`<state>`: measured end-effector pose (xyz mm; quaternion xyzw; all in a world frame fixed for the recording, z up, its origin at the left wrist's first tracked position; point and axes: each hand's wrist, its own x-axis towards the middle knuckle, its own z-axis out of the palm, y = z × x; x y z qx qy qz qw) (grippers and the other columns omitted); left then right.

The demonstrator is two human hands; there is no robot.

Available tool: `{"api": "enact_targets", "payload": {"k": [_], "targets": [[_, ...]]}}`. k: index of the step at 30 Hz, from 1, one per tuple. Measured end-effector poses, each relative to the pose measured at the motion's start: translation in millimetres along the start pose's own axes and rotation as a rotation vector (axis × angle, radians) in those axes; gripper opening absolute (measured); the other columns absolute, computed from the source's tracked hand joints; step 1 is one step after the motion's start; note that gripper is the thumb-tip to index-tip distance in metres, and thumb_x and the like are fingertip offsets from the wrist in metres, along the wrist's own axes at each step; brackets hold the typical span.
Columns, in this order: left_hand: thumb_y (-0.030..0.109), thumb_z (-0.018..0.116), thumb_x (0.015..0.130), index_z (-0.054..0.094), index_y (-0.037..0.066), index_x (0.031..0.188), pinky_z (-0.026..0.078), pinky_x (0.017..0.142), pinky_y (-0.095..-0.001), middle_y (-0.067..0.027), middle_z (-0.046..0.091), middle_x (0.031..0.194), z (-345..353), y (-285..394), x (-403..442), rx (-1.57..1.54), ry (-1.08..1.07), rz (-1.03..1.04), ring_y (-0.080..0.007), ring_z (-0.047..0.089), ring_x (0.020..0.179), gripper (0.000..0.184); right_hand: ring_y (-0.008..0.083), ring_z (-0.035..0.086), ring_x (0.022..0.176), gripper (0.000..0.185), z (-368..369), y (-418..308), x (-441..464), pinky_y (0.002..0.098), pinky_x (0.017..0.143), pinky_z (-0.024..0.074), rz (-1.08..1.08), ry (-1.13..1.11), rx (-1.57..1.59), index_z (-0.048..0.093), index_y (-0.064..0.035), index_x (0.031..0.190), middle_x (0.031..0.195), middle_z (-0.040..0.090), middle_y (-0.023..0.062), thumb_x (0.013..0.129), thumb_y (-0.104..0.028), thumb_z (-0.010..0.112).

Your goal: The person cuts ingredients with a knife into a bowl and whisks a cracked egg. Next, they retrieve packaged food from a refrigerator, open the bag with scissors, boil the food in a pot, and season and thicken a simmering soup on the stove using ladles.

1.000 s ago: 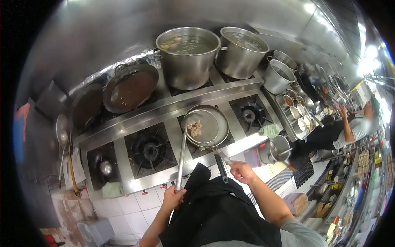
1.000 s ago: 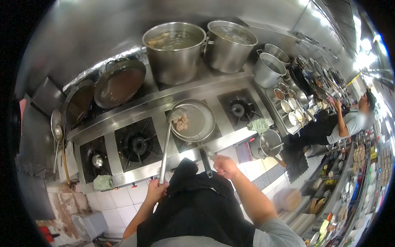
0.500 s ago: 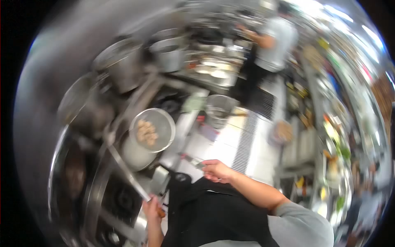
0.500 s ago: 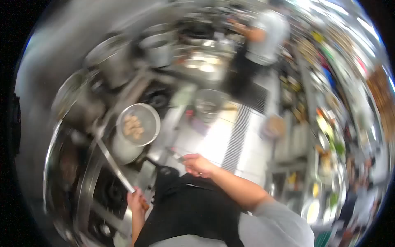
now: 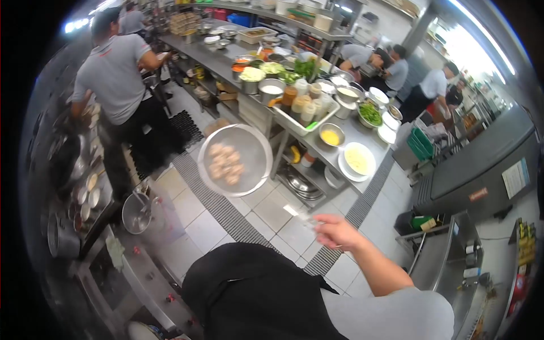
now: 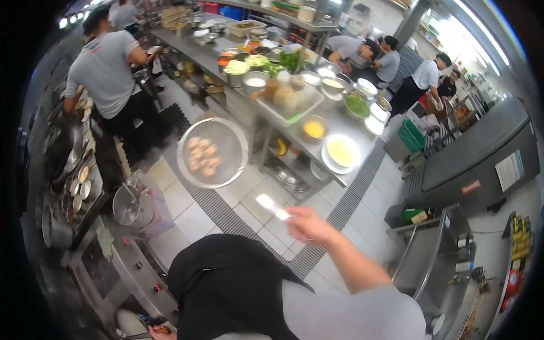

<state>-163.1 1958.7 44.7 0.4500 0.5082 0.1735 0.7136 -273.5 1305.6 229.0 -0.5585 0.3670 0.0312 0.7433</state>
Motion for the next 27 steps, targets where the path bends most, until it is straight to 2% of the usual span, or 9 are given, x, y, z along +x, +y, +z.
{"api": "enact_targets", "payload": {"k": [4,10,12,14,16,19,22,24,27], "targets": [[0.029,0.058,0.097,0.038,0.020,0.053,0.035,0.058,-0.0363,-0.0021,0.044,0.052,28,1,14,0.020,-0.220,-0.052,-0.0184,0.043,0.051,0.049,0.0088,0.042,0.038,0.029,-104,3,-48,0.0249,0.033,0.0289,-0.093,0.273,0.094,0.061,-0.0030,0.125,0.062,0.057,0.0038,0.098,-0.012,0.057],[0.023,0.072,0.089,0.052,0.016,0.070,0.045,0.062,-0.0416,-0.0041,0.054,0.071,84,-3,-9,0.052,-0.067,0.054,-0.0226,0.052,0.064,0.029,0.0104,0.041,0.035,0.031,-189,45,-54,0.0244,0.032,0.0291,-0.173,0.700,0.151,0.060,-0.0015,0.127,0.062,0.059,0.0063,0.097,-0.010,0.056],[0.035,0.062,0.101,0.043,0.020,0.072,0.038,0.053,-0.0229,0.0067,0.044,0.060,100,-13,9,-0.023,-0.136,0.072,-0.0082,0.042,0.052,0.038,0.0116,0.045,0.037,0.033,-203,69,-40,0.0265,0.034,0.0325,-0.179,0.802,0.053,0.059,-0.0006,0.129,0.062,0.059,0.0071,0.098,-0.012,0.055],[0.035,0.062,0.100,0.044,0.019,0.072,0.040,0.052,-0.0216,0.0052,0.047,0.059,102,-13,29,0.012,-0.183,0.154,-0.0083,0.046,0.053,0.037,0.0128,0.049,0.040,0.035,-220,111,-16,0.0285,0.037,0.0360,-0.173,0.890,-0.046,0.058,0.0003,0.131,0.062,0.060,0.0079,0.099,-0.014,0.054],[0.034,0.062,0.101,0.046,0.018,0.073,0.040,0.049,-0.0232,0.0051,0.048,0.060,105,-10,25,0.072,-0.159,0.199,-0.0086,0.046,0.051,0.036,0.0337,0.067,0.067,0.036,-244,158,10,0.0439,0.063,0.0548,-0.228,1.174,-0.711,0.057,-0.0007,0.134,0.083,0.070,0.0199,0.102,-0.018,0.051],[0.032,0.064,0.099,0.048,0.018,0.077,0.036,0.045,-0.0258,0.0064,0.044,0.059,100,-2,22,0.042,-0.162,0.199,-0.0082,0.042,0.050,0.031,0.0413,0.068,0.092,0.040,-231,171,24,0.0479,0.085,0.0536,-0.104,1.353,-0.852,0.054,-0.0016,0.139,0.102,0.069,0.0259,0.103,-0.019,0.051],[0.034,0.068,0.095,0.050,0.020,0.077,0.034,0.045,-0.0262,0.0078,0.040,0.058,103,7,4,0.061,-0.058,0.197,-0.0078,0.042,0.051,0.029,0.0390,0.069,0.094,0.040,-238,194,43,0.0461,0.085,0.0537,-0.264,1.480,-0.890,0.053,0.0010,0.139,0.108,0.070,0.0247,0.105,-0.019,0.050],[0.033,0.068,0.095,0.050,0.021,0.076,0.035,0.046,-0.0252,0.0070,0.043,0.061,112,14,-28,0.091,0.055,0.175,-0.0080,0.043,0.051,0.029,0.0209,0.060,0.072,0.040,-255,199,70,0.0382,0.070,0.0516,-0.565,1.450,-0.844,0.052,0.0016,0.139,0.084,0.061,0.0099,0.107,-0.021,0.050],[0.031,0.068,0.095,0.051,0.018,0.082,0.038,0.048,-0.0244,0.0055,0.048,0.068,90,17,0,-0.036,-0.041,0.138,-0.0077,0.045,0.055,0.025,0.0114,0.052,0.063,0.031,-152,95,93,0.0271,0.058,0.0474,-0.653,1.139,-0.287,0.049,0.0002,0.132,0.081,0.055,0.0035,0.108,-0.018,0.049]]}}
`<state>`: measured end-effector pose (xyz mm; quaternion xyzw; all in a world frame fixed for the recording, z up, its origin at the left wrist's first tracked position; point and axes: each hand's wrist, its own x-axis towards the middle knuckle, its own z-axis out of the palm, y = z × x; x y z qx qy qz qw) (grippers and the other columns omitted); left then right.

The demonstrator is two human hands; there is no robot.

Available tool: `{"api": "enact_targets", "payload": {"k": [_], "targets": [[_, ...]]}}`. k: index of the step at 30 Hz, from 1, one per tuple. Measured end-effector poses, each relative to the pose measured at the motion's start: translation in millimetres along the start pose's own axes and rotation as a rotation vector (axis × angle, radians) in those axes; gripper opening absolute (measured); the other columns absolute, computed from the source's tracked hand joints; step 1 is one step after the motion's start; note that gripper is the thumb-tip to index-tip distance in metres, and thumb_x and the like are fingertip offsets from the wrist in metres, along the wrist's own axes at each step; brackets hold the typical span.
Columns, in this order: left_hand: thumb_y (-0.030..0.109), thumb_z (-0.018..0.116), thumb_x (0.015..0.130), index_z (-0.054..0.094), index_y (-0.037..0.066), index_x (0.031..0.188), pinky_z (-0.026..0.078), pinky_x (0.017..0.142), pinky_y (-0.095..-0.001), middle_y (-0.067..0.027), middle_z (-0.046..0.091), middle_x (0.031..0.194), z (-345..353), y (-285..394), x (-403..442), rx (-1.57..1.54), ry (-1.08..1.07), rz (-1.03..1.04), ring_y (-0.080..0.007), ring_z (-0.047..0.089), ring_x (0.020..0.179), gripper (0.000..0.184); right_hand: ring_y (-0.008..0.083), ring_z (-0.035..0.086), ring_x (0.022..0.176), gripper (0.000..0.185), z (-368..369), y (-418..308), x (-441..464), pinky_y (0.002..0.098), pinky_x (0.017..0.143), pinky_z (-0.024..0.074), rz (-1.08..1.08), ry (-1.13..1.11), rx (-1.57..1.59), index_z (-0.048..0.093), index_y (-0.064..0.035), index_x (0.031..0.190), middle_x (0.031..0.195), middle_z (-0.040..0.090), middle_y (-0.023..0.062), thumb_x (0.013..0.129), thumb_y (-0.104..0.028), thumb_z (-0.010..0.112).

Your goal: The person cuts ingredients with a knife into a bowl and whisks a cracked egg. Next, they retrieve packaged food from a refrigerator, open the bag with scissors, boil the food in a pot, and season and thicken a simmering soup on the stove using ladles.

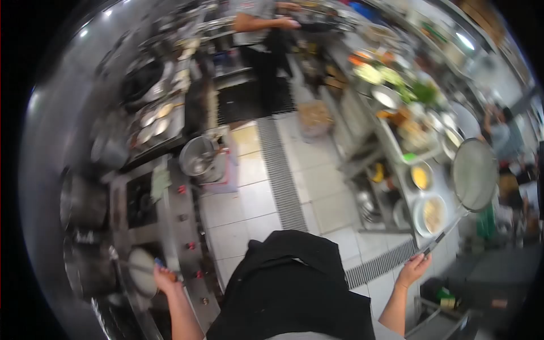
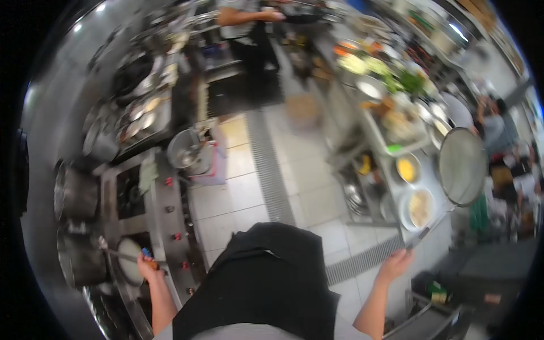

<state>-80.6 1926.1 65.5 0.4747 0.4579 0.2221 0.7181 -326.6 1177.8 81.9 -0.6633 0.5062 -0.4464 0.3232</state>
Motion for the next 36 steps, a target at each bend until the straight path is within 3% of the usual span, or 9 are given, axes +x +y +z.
{"api": "enact_targets", "payload": {"k": [5,12,17,19,22,26,29,31,36], "targets": [[0.023,0.065,0.098,0.051,0.014,0.086,0.040,0.051,-0.0243,0.0035,0.049,0.071,4,20,-16,-0.173,0.010,0.062,-0.0078,0.047,0.059,0.020,0.0075,0.048,0.054,0.014,158,-138,-63,0.0215,0.046,0.0405,0.107,-0.553,0.517,0.047,-0.0058,0.117,0.081,0.056,0.0048,0.103,-0.003,0.047],[0.018,0.064,0.097,0.053,0.012,0.098,0.041,0.047,-0.0251,0.0018,0.049,0.072,-24,47,-45,-0.172,0.035,0.099,-0.0090,0.049,0.055,0.012,0.0105,0.042,0.050,0.063,373,-152,-238,0.0270,0.039,0.0338,0.763,-1.047,0.468,0.028,-0.0186,0.154,0.076,0.052,0.0052,0.096,-0.004,0.049],[0.015,0.065,0.096,0.053,0.010,0.099,0.041,0.042,-0.0251,-0.0004,0.050,0.069,-61,41,-53,-0.096,0.061,0.098,-0.0107,0.049,0.049,0.013,0.0155,0.032,0.046,0.014,531,-123,-346,0.0319,0.039,0.0259,0.909,-1.126,0.191,0.045,-0.0099,0.085,0.065,0.040,0.0035,0.086,0.004,0.041],[0.013,0.065,0.095,0.053,0.009,0.100,0.041,0.041,-0.0257,-0.0011,0.050,0.068,-73,39,-60,-0.106,0.101,0.083,-0.0112,0.049,0.047,0.014,0.0161,0.034,0.043,0.014,564,-109,-355,0.0331,0.037,0.0268,0.489,-1.548,-0.207,0.049,-0.0090,0.086,0.062,0.041,0.0045,0.085,0.003,0.043],[0.009,0.065,0.094,0.052,0.008,0.101,0.043,0.041,-0.0261,-0.0020,0.051,0.067,-84,38,-70,-0.006,0.124,0.061,-0.0121,0.049,0.047,0.014,0.0218,0.053,0.050,0.026,628,-10,-331,0.0401,0.042,0.0429,0.022,-1.335,-0.226,0.065,-0.0018,0.106,0.065,0.054,0.0101,0.086,-0.001,0.049],[0.005,0.066,0.091,0.054,0.007,0.101,0.045,0.044,-0.0251,-0.0016,0.053,0.069,-74,45,-82,0.061,0.164,0.018,-0.0104,0.051,0.048,0.016,0.0224,0.061,0.069,0.055,559,-95,-269,0.0380,0.070,0.0525,-0.637,-1.021,-0.248,0.055,0.0004,0.144,0.079,0.066,0.0159,0.090,-0.010,0.057],[0.004,0.068,0.090,0.056,0.006,0.100,0.047,0.046,-0.0244,-0.0013,0.055,0.071,-56,58,-81,0.192,0.186,0.041,-0.0095,0.054,0.051,0.015,0.0239,0.064,0.070,0.056,521,-244,-260,0.0380,0.071,0.0530,-0.565,-1.285,-0.333,0.058,-0.0058,0.143,0.082,0.068,0.0199,0.087,-0.005,0.057],[0.003,0.068,0.089,0.059,0.005,0.099,0.048,0.047,-0.0240,-0.0009,0.057,0.072,-38,68,-73,0.188,0.231,0.025,-0.0093,0.056,0.053,0.014,0.0326,0.069,0.078,0.055,556,-264,-268,0.0417,0.076,0.0542,-0.962,-1.360,-0.178,0.059,-0.0081,0.142,0.093,0.070,0.0243,0.087,-0.004,0.056],[0.004,0.072,0.088,0.060,0.005,0.102,0.047,0.047,-0.0252,-0.0026,0.061,0.074,5,86,-39,0.151,0.142,-0.006,-0.0106,0.057,0.053,0.018,0.0422,0.063,0.108,0.051,657,-252,-375,0.0490,0.096,0.0509,-1.084,-1.564,-0.289,0.056,-0.0088,0.142,0.118,0.064,0.0257,0.091,-0.011,0.064]]}}
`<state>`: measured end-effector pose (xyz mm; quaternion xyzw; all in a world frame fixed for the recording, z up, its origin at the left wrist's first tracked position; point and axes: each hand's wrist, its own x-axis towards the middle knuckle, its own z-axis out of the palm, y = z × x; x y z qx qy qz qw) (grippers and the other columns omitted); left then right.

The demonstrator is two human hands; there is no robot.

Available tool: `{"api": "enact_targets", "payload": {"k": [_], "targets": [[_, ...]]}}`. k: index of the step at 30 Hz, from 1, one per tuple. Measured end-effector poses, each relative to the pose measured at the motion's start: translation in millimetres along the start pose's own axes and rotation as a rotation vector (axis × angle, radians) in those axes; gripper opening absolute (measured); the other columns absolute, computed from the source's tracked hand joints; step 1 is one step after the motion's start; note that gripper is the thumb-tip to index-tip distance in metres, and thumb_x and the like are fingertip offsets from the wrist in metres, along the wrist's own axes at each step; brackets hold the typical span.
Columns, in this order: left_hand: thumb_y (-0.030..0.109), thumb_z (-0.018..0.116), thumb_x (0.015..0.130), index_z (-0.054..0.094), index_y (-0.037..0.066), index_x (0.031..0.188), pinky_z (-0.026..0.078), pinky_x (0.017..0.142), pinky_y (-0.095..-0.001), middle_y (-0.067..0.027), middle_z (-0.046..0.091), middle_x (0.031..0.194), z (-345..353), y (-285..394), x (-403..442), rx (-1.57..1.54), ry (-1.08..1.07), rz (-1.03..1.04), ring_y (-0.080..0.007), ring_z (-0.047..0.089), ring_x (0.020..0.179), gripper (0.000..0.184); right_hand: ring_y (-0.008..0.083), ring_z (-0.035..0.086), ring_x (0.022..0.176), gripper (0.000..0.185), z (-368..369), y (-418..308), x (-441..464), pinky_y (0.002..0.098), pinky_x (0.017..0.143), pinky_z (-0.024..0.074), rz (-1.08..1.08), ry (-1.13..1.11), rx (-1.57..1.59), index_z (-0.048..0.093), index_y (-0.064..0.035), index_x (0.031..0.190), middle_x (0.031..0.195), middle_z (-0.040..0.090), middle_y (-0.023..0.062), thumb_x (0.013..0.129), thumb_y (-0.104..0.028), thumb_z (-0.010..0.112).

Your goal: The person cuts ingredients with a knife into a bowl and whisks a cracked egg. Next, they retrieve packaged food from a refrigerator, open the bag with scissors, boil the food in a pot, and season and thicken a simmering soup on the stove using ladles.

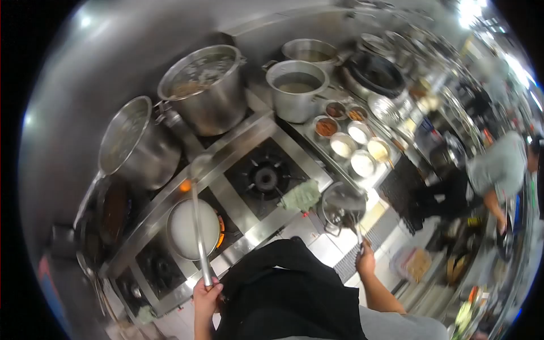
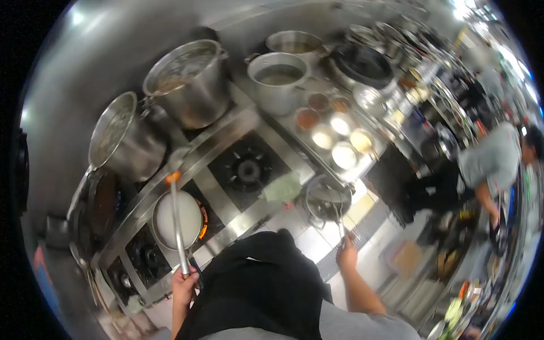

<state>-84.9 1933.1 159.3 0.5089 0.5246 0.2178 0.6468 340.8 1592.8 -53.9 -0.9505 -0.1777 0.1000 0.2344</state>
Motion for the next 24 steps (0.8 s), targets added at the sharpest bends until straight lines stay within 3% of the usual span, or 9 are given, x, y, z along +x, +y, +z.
{"api": "enact_targets", "payload": {"k": [7,9,11,13,15,17,19,22,24], "targets": [[0.010,0.073,0.092,0.061,0.003,0.106,0.052,0.057,-0.0271,-0.0022,0.061,0.080,80,50,37,-0.165,-0.172,-0.002,-0.0115,0.060,0.061,0.019,0.0460,0.044,0.138,0.072,68,-117,91,0.0515,0.115,0.0367,-0.430,-0.202,-0.068,0.050,0.0019,0.145,0.144,0.050,0.0299,0.089,-0.036,0.075],[0.012,0.071,0.094,0.060,0.002,0.111,0.055,0.066,-0.0298,-0.0042,0.063,0.084,106,66,54,-0.263,-0.311,0.047,-0.0132,0.064,0.071,0.023,0.0365,0.048,0.138,0.067,0,-254,85,0.0463,0.113,0.0386,-0.311,-0.758,0.600,0.052,0.0028,0.144,0.151,0.047,0.0258,0.095,-0.040,0.068],[0.026,0.074,0.094,0.058,0.000,0.117,0.056,0.077,-0.0346,-0.0105,0.069,0.092,138,85,64,-0.141,-0.406,0.216,-0.0200,0.070,0.084,0.038,0.0267,0.053,0.133,0.057,-24,-328,78,0.0405,0.110,0.0425,-0.716,-1.039,0.768,0.053,0.0016,0.143,0.151,0.050,0.0184,0.098,-0.031,0.067],[0.037,0.077,0.089,0.065,0.001,0.112,0.057,0.082,-0.0369,-0.0132,0.072,0.097,148,140,55,0.525,-0.454,0.488,-0.0244,0.072,0.091,0.044,0.0315,0.041,0.146,0.054,-74,-408,58,0.0428,0.121,0.0299,-0.474,-1.538,0.946,0.051,0.0037,0.143,0.153,0.047,0.0208,0.094,-0.014,0.066],[0.046,0.078,0.087,0.068,0.002,0.109,0.056,0.084,-0.0371,-0.0140,0.074,0.105,137,137,56,0.607,-0.427,0.602,-0.0256,0.072,0.094,0.050,0.0306,0.057,0.133,0.038,-64,-436,54,0.0421,0.111,0.0448,-0.673,-1.411,0.993,0.055,0.0032,0.129,0.139,0.058,0.0225,0.094,-0.009,0.063],[0.048,0.079,0.086,0.071,0.002,0.106,0.057,0.084,-0.0374,-0.0136,0.074,0.103,108,119,50,0.465,-0.404,0.364,-0.0246,0.072,0.095,0.050,0.0257,0.074,0.093,0.019,-61,-459,54,0.0364,0.079,0.0605,-0.254,-1.372,0.965,0.056,0.0005,0.110,0.106,0.071,0.0207,0.095,-0.008,0.063],[0.044,0.081,0.086,0.072,0.003,0.104,0.058,0.083,-0.0374,-0.0120,0.073,0.101,76,71,48,0.416,-0.082,0.262,-0.0237,0.072,0.094,0.046,0.0162,0.061,0.049,0.015,-61,-487,69,0.0305,0.043,0.0491,-0.432,-1.147,0.719,0.056,-0.0026,0.097,0.064,0.063,0.0083,0.096,-0.014,0.066],[0.029,0.082,0.084,0.062,-0.003,0.126,0.054,0.094,-0.0444,-0.0229,0.065,0.125,31,-16,39,0.400,0.711,0.259,-0.0361,0.065,0.114,0.057,0.0137,0.056,0.047,0.024,-67,-541,94,0.0307,0.043,0.0461,-0.582,-0.960,0.704,0.059,0.0004,0.109,0.065,0.059,0.0055,0.094,-0.016,0.068],[0.031,0.083,0.084,0.055,-0.006,0.134,0.044,0.110,-0.0472,-0.0303,0.056,0.138,7,-93,39,0.540,0.823,-0.028,-0.0416,0.054,0.130,0.068,0.0156,0.055,0.049,0.034,-75,-585,105,0.0317,0.046,0.0437,-0.684,-0.951,0.674,0.059,0.0027,0.118,0.065,0.058,0.0074,0.085,-0.006,0.064]]}}
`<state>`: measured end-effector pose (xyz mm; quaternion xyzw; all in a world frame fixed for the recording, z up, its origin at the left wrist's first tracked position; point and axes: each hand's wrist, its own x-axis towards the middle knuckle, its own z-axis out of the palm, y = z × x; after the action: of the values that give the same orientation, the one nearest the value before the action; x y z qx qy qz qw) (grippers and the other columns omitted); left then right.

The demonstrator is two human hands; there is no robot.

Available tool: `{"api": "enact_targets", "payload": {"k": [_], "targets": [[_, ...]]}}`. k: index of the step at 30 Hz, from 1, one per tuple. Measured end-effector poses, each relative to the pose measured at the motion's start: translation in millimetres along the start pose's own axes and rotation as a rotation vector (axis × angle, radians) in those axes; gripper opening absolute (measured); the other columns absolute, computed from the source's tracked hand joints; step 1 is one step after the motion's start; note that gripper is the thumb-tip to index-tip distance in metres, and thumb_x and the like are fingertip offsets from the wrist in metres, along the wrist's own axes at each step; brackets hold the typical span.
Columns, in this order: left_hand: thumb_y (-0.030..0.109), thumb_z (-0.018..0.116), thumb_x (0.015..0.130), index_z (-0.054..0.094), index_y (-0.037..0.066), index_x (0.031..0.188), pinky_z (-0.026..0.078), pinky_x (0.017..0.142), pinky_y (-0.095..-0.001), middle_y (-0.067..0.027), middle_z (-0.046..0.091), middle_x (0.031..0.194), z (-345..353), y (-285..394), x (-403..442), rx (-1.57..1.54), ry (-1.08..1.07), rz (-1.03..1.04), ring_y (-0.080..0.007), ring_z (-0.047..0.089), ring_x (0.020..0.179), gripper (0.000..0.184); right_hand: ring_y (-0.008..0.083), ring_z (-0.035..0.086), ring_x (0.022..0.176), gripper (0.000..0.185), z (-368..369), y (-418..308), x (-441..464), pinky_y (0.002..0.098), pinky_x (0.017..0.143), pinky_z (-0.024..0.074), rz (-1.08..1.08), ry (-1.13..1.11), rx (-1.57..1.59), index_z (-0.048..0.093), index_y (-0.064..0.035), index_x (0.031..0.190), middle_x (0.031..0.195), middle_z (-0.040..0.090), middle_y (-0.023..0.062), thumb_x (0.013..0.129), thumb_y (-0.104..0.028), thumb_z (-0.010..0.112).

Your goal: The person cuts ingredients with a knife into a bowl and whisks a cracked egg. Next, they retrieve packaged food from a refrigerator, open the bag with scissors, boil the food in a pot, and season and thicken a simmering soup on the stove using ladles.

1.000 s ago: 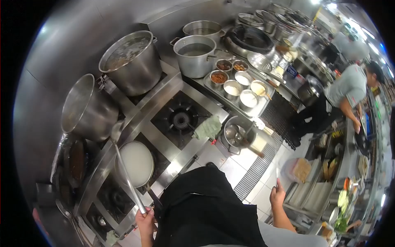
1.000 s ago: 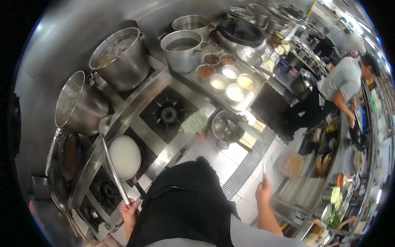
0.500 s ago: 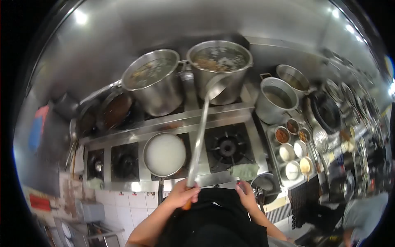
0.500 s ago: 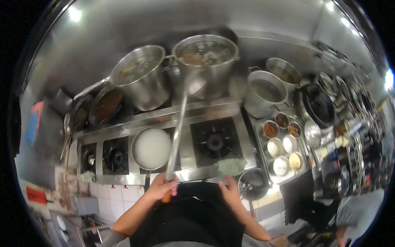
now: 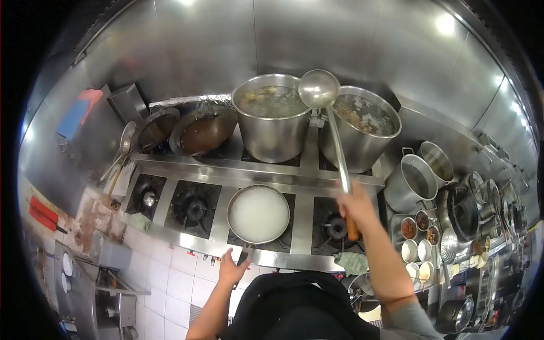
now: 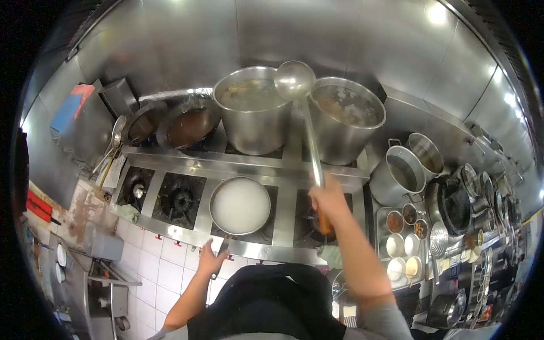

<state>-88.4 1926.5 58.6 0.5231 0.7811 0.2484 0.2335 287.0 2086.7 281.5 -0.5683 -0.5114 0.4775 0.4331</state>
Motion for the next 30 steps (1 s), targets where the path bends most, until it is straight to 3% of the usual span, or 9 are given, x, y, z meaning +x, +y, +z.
{"api": "enact_targets", "payload": {"k": [1,3,6,11,14,18,20,24,30], "targets": [[0.035,0.081,0.086,0.057,-0.006,0.130,0.053,0.098,-0.0453,-0.0267,0.062,0.130,27,-52,7,0.015,-0.132,-0.063,-0.0369,0.065,0.118,0.065,0.0161,0.055,0.050,0.038,5,-18,18,0.0323,0.047,0.0437,-0.027,-0.021,-0.038,0.058,0.0033,0.120,0.065,0.058,0.0076,0.084,-0.006,0.063],[0.035,0.081,0.088,0.061,-0.004,0.117,0.060,0.073,-0.0362,-0.0180,0.072,0.103,19,-59,6,-0.424,-0.653,-0.359,-0.0260,0.073,0.086,0.052,0.0170,0.056,0.051,0.040,14,-50,51,0.0333,0.049,0.0449,-0.060,-0.072,-0.121,0.057,0.0041,0.121,0.065,0.058,0.0085,0.082,-0.006,0.064],[0.026,0.075,0.095,0.062,0.005,0.095,0.047,0.047,-0.0284,-0.0048,0.062,0.070,22,-59,0,-0.742,-0.706,-0.485,-0.0134,0.057,0.052,0.025,0.0186,0.059,0.052,0.039,34,-78,95,0.0348,0.050,0.0471,-0.083,-0.060,-0.275,0.057,0.0047,0.117,0.065,0.059,0.0101,0.081,-0.006,0.067],[0.020,0.073,0.093,0.062,0.004,0.089,0.043,0.047,-0.0302,-0.0024,0.058,0.063,16,-52,-5,-0.627,-0.672,-0.237,-0.0127,0.054,0.049,0.020,0.0223,0.062,0.053,0.029,69,-121,138,0.0377,0.048,0.0489,-0.096,-0.020,-0.560,0.061,0.0053,0.103,0.067,0.063,0.0132,0.077,-0.003,0.071],[0.018,0.073,0.093,0.062,0.003,0.089,0.044,0.048,-0.0313,-0.0031,0.059,0.064,10,-58,-2,-0.599,-0.702,-0.181,-0.0132,0.054,0.049,0.019,0.0247,0.065,0.054,0.012,84,-123,170,0.0379,0.045,0.0479,-0.048,-0.097,-0.555,0.063,0.0044,0.078,0.065,0.064,0.0157,0.078,-0.004,0.072],[0.019,0.073,0.093,0.061,0.002,0.090,0.046,0.049,-0.0302,-0.0037,0.059,0.065,-16,-52,1,-0.572,-0.705,-0.180,-0.0134,0.057,0.050,0.021,0.0238,0.063,0.052,0.010,101,-136,183,0.0364,0.045,0.0483,0.087,-0.176,-0.433,0.064,0.0035,0.081,0.066,0.064,0.0151,0.081,-0.003,0.071],[0.019,0.074,0.092,0.062,0.001,0.091,0.046,0.049,-0.0300,-0.0039,0.060,0.065,-33,-43,5,-0.582,-0.709,-0.174,-0.0136,0.057,0.050,0.022,0.0140,0.061,0.056,0.023,106,-142,183,0.0259,0.045,0.0510,0.357,-0.223,-0.098,0.058,0.0039,0.106,0.077,0.065,0.0109,0.087,-0.004,0.069],[0.020,0.074,0.092,0.061,-0.001,0.093,0.047,0.048,-0.0292,-0.0047,0.061,0.067,-64,-19,23,-0.570,-0.708,-0.129,-0.0136,0.058,0.050,0.024,0.0138,0.059,0.057,0.010,103,-136,177,0.0273,0.048,0.0497,0.434,-0.131,0.234,0.063,0.0019,0.092,0.077,0.063,0.0107,0.088,-0.004,0.069],[0.019,0.073,0.091,0.062,0.000,0.092,0.047,0.048,-0.0298,-0.0049,0.062,0.067,-88,8,52,-0.539,-0.702,-0.072,-0.0134,0.058,0.050,0.022,0.0092,0.058,0.063,0.026,93,-144,124,0.0178,0.049,0.0491,0.471,-0.056,0.643,0.052,0.0055,0.107,0.093,0.062,0.0125,0.090,-0.003,0.068]]}}
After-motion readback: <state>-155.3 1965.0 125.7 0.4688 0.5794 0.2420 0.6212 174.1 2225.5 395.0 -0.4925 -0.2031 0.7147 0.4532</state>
